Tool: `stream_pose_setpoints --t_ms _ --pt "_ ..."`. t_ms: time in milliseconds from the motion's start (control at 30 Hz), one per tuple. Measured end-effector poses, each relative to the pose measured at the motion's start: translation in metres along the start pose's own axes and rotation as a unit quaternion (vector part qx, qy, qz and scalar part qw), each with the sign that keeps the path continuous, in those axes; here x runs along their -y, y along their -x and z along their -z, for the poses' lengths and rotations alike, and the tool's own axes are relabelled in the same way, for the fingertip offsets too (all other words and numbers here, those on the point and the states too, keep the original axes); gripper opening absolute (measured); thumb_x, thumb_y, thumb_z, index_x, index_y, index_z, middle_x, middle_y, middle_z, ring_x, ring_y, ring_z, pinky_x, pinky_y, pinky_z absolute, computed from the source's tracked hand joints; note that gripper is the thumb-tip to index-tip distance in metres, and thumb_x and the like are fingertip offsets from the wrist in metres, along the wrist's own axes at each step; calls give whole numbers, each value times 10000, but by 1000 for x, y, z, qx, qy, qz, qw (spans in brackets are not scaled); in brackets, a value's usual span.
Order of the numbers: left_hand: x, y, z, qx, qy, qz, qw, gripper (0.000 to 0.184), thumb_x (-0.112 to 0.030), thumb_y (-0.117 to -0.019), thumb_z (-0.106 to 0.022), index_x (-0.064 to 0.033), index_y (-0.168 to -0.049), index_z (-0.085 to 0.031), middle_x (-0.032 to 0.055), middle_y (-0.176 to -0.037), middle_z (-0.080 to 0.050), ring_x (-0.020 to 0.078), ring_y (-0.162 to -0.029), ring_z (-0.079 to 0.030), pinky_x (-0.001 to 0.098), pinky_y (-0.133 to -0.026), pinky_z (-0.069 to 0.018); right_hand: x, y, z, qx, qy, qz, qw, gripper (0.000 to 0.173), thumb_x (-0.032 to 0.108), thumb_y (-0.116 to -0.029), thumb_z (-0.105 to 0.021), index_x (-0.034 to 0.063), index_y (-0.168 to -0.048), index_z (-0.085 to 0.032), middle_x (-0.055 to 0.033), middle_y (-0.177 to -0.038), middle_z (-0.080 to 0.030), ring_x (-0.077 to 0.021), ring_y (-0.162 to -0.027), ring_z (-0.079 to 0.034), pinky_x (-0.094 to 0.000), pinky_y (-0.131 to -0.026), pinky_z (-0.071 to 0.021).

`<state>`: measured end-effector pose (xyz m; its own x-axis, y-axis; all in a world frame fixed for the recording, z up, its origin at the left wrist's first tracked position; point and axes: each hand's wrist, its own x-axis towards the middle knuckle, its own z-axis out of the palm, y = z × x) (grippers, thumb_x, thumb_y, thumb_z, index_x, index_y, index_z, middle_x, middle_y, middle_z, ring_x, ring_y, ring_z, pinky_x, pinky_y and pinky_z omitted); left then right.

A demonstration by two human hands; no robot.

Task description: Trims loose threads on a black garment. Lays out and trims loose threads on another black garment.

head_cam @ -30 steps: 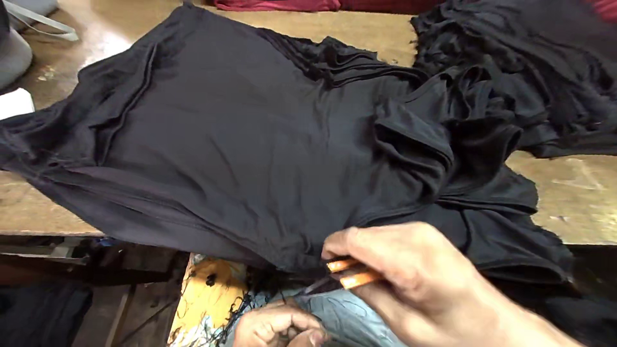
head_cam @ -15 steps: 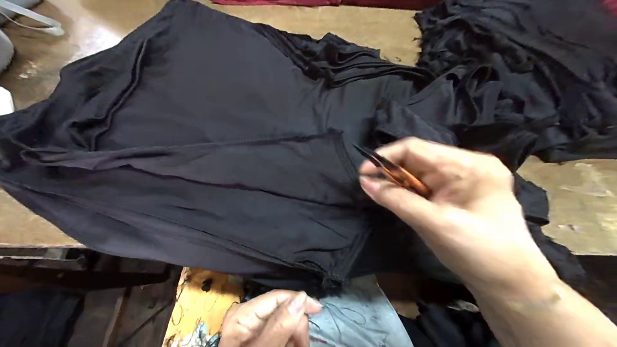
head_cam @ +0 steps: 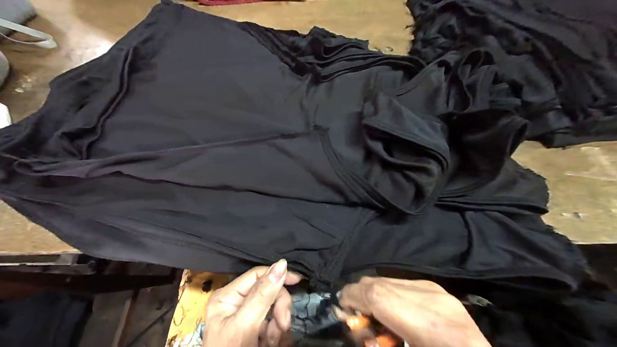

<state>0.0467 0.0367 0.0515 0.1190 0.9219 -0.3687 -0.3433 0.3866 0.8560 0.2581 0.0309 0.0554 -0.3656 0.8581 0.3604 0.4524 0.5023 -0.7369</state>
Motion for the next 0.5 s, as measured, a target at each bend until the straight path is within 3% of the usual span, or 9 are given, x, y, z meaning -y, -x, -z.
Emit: stream_pose_setpoints --t_ms 100,200,300,367,500 --pt "-4 -2 0 -10 24 -4 1000 167 -140 -992 -664 -8 -978 -764 -6 -603 -587 41 -462 -487 200 -413 -418 5 8 5 60 -30 -8 998 148 96 -958 -605 2 -878 -688 -116 -730 -669 -177 -670 -633 -299 -586 -489" --pt "-4 -5 -5 -17 26 16 999 163 -124 -992 -660 -3 -942 -757 2 -587 -587 38 -441 -484 199 -396 -421 7 14 1 26 -41 -24 999 124 86 -958 -622 -7 -907 -686 -124 -760 -687 -166 -690 -644 -272 -613 -507" --pt "-1 -5 -7 -31 5 -15 999 203 -97 -1012 -609 -20 -874 -737 -11 -572 -573 33 -445 -483 193 -406 -423 10 10 -2 -52 10 -19 998 164 126 -989 -648 -9 -1074 -686 -106 -821 -705 -125 -720 -647 -222 -666 -537" --pt "2 -3 -6 -34 -8 -58 998 135 -80 -996 -630 -57 -874 -685 -26 -603 -557 27 -454 -480 191 -400 -425 5 0 -4 -75 96 -12 993 258 193 -998 -633 17 -1173 -703 -68 -808 -708 -105 -686 -627 -229 -619 -512" --pt "3 3 -1 -36 25 -80 996 52 -19 -986 -614 -54 -975 -650 1 -653 -585 33 -455 -475 194 -386 -412 -20 -14 -21 -102 180 43 978 194 162 -983 -561 98 -1039 -735 0 -768 -692 -87 -689 -640 -239 -570 -503"
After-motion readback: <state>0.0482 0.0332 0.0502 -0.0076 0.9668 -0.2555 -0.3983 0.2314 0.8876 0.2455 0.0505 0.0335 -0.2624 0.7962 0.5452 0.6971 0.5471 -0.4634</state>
